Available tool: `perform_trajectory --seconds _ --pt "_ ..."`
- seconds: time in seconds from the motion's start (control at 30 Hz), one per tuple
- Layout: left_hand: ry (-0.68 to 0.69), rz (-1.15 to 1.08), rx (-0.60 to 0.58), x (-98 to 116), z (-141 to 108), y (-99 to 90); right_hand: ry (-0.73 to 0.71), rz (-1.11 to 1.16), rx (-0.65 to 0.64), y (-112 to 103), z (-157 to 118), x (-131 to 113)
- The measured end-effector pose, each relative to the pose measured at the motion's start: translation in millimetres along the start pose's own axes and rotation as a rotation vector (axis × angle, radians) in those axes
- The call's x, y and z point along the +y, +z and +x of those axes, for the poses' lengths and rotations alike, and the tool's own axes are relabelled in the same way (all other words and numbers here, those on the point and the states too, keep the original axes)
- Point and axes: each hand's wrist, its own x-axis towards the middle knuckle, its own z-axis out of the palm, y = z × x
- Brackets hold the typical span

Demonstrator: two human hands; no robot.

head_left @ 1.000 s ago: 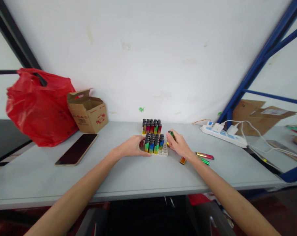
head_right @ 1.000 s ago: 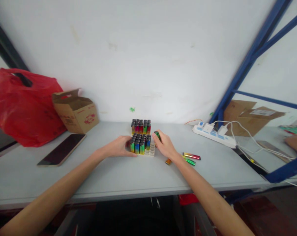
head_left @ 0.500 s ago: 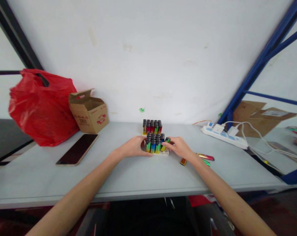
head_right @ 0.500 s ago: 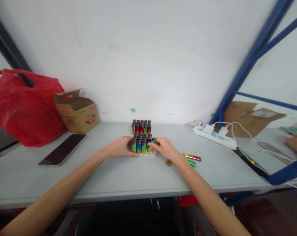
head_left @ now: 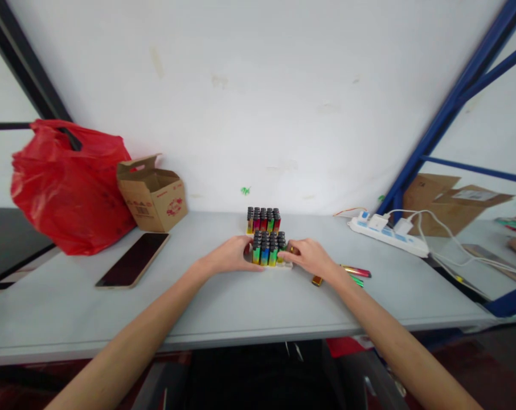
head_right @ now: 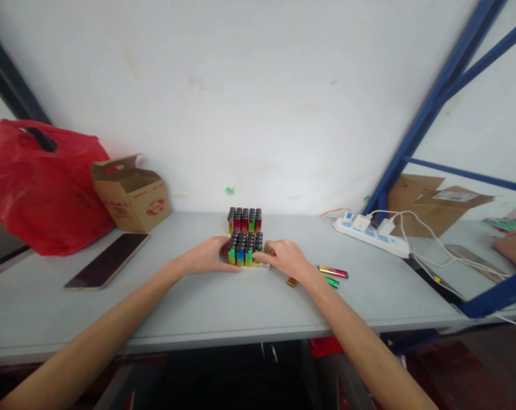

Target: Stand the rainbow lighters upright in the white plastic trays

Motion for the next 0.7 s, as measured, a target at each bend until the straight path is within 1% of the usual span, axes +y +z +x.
perform_trajectory --seconds 0.07,0.1,0.17,0.23,0.3,0.4,0.47,0.53,0.6,0.7 --pt "-0.005 0.012 0.001 0.5 0.2 -0.2 -0.043 0.083 -0.002 -9.0 -0.4 2.9" --pt "-0.007 0.017 0.001 1.0 0.2 -0.4 -0.052 0.127 0.019 -14.6 -0.9 5.2" --pt "-0.010 0.020 -0.002 2.2 0.0 -1.0 -0.032 0.183 0.080 -27.2 -3.8 11.0" --pt "-0.015 0.013 -0.008 2.8 -0.3 -1.4 -0.015 0.191 0.094 -40.4 -10.8 18.4" --pt "-0.019 0.004 -0.009 2.5 -0.4 -1.4 -0.038 0.175 0.035 -52.7 -22.7 26.8" --pt "-0.010 -0.004 -0.015 1.1 -0.3 -0.7 -0.064 0.160 -0.113 -65.7 -45.4 39.0" --pt "-0.006 -0.003 -0.011 0.5 -0.1 -0.3 -0.063 0.184 -0.201 -68.7 -58.7 45.0" --pt "-0.015 0.006 -0.001 0.7 0.1 -0.3 -0.057 0.213 -0.243 -67.6 -67.2 47.7" --pt "-0.021 0.013 -0.001 1.3 0.1 -0.8 -0.054 0.225 -0.253 -64.6 -69.7 47.0" --pt "-0.023 0.023 -0.010 1.9 0.1 -1.6 -0.033 0.222 -0.247 -62.4 -65.3 43.3"
